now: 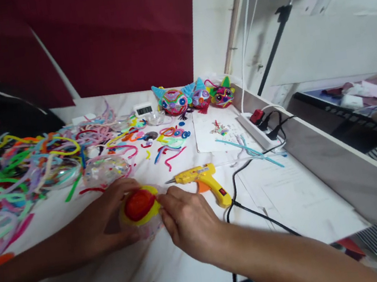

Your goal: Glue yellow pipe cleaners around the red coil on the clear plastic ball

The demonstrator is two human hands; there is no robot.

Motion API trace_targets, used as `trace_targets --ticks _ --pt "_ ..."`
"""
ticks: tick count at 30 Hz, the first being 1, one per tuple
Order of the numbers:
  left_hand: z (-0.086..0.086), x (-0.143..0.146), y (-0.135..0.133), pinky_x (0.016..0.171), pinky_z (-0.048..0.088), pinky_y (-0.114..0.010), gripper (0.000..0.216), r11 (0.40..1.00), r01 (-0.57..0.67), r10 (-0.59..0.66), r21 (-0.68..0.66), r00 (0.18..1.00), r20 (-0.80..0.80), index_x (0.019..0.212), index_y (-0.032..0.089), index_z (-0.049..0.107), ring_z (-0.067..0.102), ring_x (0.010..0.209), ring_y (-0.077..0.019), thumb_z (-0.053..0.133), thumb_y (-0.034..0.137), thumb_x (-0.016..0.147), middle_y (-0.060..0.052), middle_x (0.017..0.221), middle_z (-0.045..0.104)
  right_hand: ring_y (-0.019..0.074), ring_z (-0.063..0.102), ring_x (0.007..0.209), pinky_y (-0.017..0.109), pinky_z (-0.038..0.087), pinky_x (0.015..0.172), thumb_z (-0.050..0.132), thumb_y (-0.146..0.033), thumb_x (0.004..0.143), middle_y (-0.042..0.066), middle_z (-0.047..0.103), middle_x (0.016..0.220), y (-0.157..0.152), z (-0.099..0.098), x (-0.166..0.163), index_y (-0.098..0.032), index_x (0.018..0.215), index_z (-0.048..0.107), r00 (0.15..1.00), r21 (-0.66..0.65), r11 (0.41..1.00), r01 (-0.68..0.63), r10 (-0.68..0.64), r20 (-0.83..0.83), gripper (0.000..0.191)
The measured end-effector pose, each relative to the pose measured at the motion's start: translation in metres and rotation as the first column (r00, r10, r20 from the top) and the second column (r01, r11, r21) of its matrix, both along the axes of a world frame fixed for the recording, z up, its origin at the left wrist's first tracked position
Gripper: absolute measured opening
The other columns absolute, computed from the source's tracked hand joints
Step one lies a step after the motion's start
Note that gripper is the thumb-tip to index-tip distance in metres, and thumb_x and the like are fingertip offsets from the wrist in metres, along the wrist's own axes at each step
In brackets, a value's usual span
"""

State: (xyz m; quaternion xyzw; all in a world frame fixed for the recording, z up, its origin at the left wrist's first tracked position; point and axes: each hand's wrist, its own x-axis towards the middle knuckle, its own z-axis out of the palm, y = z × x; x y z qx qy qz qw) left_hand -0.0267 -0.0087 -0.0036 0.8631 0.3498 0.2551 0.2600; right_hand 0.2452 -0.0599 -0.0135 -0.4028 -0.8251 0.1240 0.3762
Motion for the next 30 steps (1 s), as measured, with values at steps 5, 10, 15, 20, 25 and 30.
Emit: trace_targets --ticks 5,10,15,20,25,30 --pt "-0.007 -0.013 0.016 0.109 0.067 -0.048 0.064 1.0 0.017 -0.016 -0.011 0.996 0.084 0.137 0.033 0.071 0.075 0.127 -0.0367 0.099 0.058 0.085 -0.007 0.135 0.075 0.0222 0.077 0.077 0.031 0.062 0.066 0.058 -0.013 0.11 0.01 0.08 0.093 0.0 0.0 0.0 -0.015 0.123 0.082 0.999 0.042 0.999 -0.001 0.002 -0.035 0.028" --pt "-0.024 -0.015 0.014 0.128 0.058 -0.057 0.064 0.998 0.048 -0.054 0.048 0.988 0.147 0.146 0.034 0.069 0.065 0.15 -0.0395 0.097 0.053 0.092 -0.01 0.155 0.069 0.0213 0.077 0.075 0.03 0.063 0.067 0.058 -0.012 0.11 0.009 0.08 0.09 -0.001 0.004 0.0 -0.011 0.123 0.082 0.999 0.057 0.998 -0.007 0.009 -0.036 0.026" --pt "-0.023 -0.011 0.01 0.131 0.057 -0.06 0.068 0.984 0.045 -0.006 -0.175 0.976 0.219 0.146 0.036 0.07 0.069 0.151 -0.0408 0.1 0.048 0.086 -0.011 0.161 0.071 0.02 0.076 0.076 0.028 0.064 0.068 0.059 -0.014 0.113 0.008 0.08 0.093 0.0 0.004 0.002 -0.015 0.125 0.081 0.999 0.043 0.999 -0.017 0.019 -0.047 0.025" --pt "-0.023 -0.006 0.008 0.126 0.062 -0.056 0.072 0.968 0.04 0.025 -0.246 0.967 0.253 0.148 0.037 0.07 0.077 0.14 -0.0388 0.101 0.049 0.084 -0.009 0.153 0.077 0.0195 0.074 0.074 0.028 0.064 0.068 0.059 -0.016 0.114 0.007 0.079 0.091 0.0 0.005 0.002 -0.015 0.124 0.082 0.999 0.053 0.998 -0.02 0.022 -0.047 0.025" --pt "-0.021 -0.006 0.009 0.124 0.064 -0.05 0.068 0.974 0.036 0.023 -0.224 0.966 0.257 0.143 0.042 0.071 0.078 0.138 -0.0358 0.102 0.045 0.082 -0.003 0.148 0.079 0.0199 0.075 0.073 0.028 0.063 0.067 0.059 -0.014 0.113 0.009 0.079 0.089 0.001 0.006 0.001 -0.012 0.121 0.084 0.997 0.048 0.999 -0.02 0.023 -0.068 0.026" --pt "-0.016 -0.004 0.011 0.118 0.067 -0.048 0.065 0.975 0.069 -0.007 -0.213 0.96 0.279 0.14 0.039 0.072 0.08 0.134 -0.0348 0.102 0.042 0.083 -0.004 0.144 0.08 0.0185 0.073 0.07 0.027 0.059 0.065 0.062 -0.011 0.108 0.007 0.079 0.086 0.004 0.011 0.002 -0.012 0.114 0.086 0.995 0.008 0.999 -0.04 0.041 -0.089 0.025"
